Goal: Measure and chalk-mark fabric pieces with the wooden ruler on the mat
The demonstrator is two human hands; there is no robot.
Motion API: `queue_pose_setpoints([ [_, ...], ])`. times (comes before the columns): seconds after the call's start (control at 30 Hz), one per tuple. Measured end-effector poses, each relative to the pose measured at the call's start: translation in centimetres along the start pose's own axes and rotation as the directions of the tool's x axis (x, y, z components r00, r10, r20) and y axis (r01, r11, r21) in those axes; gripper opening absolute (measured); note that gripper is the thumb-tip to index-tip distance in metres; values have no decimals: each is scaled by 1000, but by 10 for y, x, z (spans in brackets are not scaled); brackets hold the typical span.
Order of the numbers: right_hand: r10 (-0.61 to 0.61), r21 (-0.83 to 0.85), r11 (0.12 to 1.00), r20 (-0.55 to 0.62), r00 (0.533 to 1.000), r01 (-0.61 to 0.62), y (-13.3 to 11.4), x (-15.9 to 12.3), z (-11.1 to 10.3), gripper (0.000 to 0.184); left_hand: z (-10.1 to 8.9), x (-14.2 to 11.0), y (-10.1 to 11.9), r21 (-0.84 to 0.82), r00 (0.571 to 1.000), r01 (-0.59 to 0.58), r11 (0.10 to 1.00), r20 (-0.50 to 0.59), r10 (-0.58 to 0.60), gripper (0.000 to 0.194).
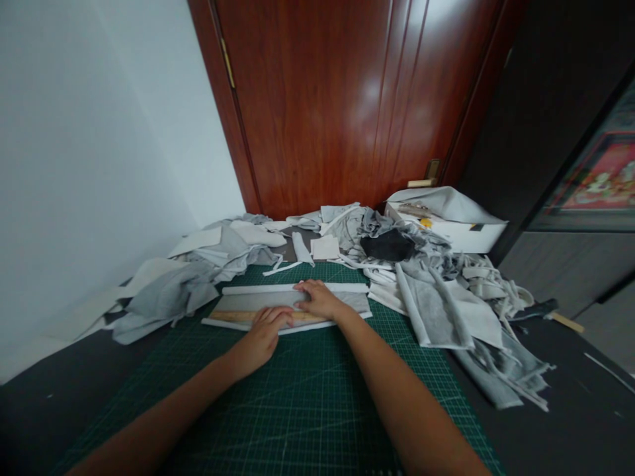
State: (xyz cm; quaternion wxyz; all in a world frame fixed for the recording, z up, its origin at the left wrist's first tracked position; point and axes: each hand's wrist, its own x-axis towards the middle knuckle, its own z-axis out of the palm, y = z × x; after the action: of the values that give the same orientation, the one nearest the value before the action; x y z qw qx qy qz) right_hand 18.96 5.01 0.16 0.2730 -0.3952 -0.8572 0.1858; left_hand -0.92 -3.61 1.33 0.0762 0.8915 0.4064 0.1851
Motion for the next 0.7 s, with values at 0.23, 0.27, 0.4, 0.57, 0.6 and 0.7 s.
queue_pose_setpoints([
  [0.23, 6, 1, 1000, 77, 997, -6, -3, -3, -4, 61, 3, -9, -4, -10, 1000, -4, 1000, 16, 4, 47],
  [0.27, 12, -4, 1000, 87, 996, -11, -4, -2, -4, 63, 4, -9, -5, -14, 1000, -15, 1000, 10, 15, 47],
  [0.4, 39, -10, 999, 121, 992, -38, -7, -3, -7, 66, 3, -13, -4, -2, 997, -68, 998, -45, 68, 48],
  [0.57, 38, 14, 999, 112, 993, -40, -7, -3, -7, 61, 0, -28, 7, 150, 997, -4, 989, -76, 16, 35],
  [0.6, 27, 21, 999, 103, 994, -29, -6, -3, -6, 59, -2, -31, 9, 191, 998, 21, 981, -63, -9, 28],
  [0.7, -14, 42, 999, 76, 997, 11, -2, -4, -2, 53, -7, -34, 8, 273, 994, 108, 956, -25, -105, 22],
])
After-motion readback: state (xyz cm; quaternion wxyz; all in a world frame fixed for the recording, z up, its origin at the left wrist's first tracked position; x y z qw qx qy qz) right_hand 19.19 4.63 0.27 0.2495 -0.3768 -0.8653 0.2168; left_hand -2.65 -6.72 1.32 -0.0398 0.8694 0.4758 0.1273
